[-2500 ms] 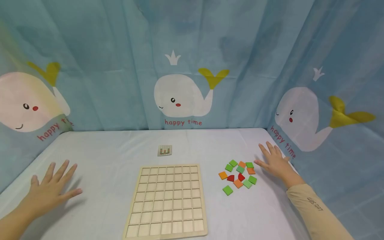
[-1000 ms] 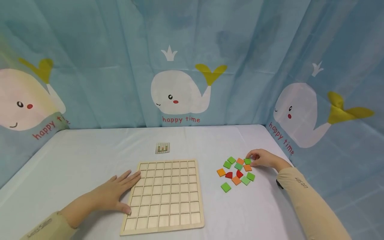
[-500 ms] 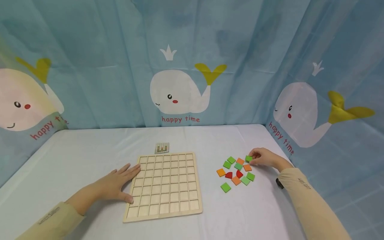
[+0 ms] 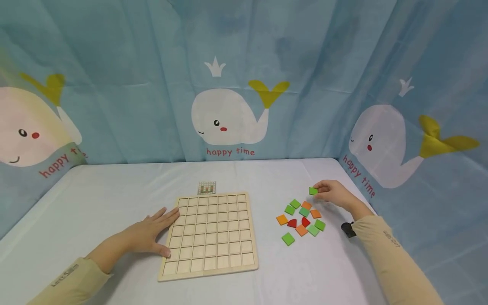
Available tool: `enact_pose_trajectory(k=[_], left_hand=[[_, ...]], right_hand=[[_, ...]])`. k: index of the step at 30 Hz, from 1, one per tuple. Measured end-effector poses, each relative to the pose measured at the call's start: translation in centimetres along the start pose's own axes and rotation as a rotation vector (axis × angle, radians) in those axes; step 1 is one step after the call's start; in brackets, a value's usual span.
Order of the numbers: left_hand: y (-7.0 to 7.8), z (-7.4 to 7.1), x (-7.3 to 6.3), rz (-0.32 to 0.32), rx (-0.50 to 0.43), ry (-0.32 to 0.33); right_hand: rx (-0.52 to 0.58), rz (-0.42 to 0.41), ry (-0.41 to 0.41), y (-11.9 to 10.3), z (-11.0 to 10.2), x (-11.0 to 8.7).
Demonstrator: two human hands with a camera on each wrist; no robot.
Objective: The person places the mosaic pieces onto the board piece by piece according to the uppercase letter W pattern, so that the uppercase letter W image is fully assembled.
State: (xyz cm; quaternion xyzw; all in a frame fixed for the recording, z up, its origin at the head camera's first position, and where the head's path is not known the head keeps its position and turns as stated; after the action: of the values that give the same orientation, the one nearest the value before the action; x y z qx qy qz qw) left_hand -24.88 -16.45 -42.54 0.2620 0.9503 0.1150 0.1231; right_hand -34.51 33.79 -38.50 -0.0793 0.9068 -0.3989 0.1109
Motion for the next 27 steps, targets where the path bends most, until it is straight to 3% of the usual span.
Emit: enact_pose_trajectory(k=[7, 17, 22, 27], left_hand=[[0.1, -0.1, -0.1, -0.001, -0.007, 0.001], [0.1, 0.0, -0.3, -0.005, -0.019, -0.002], [0.3, -0.2, -0.4, -0.009, -0.018, -0.002], [0.2, -0.1, -0.1, -0.017, -0.003, -0.002]], right_hand=[[0.214, -0.025, 0.042, -3.0, 1.4, 0.1], [0.564, 0.073, 0.004, -6.4, 5.7, 0.8], [0.643, 0.065, -0.041, -7.9, 7.9, 1.0], [0.662, 0.097, -0.026, -8.8, 9.7, 1.0]])
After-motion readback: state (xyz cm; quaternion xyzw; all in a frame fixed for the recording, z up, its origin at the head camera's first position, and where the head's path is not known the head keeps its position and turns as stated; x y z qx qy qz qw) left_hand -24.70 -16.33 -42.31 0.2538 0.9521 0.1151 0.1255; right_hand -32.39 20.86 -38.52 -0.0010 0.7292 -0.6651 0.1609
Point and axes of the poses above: each hand's wrist, its own x-axis towards the middle knuckle, its own z-axis out of the palm, y = z × x, the point moved 7 cm from there along x, towards the middle knuckle, and after that the axes turned 4 degrees about x, right-handed, at the moved point
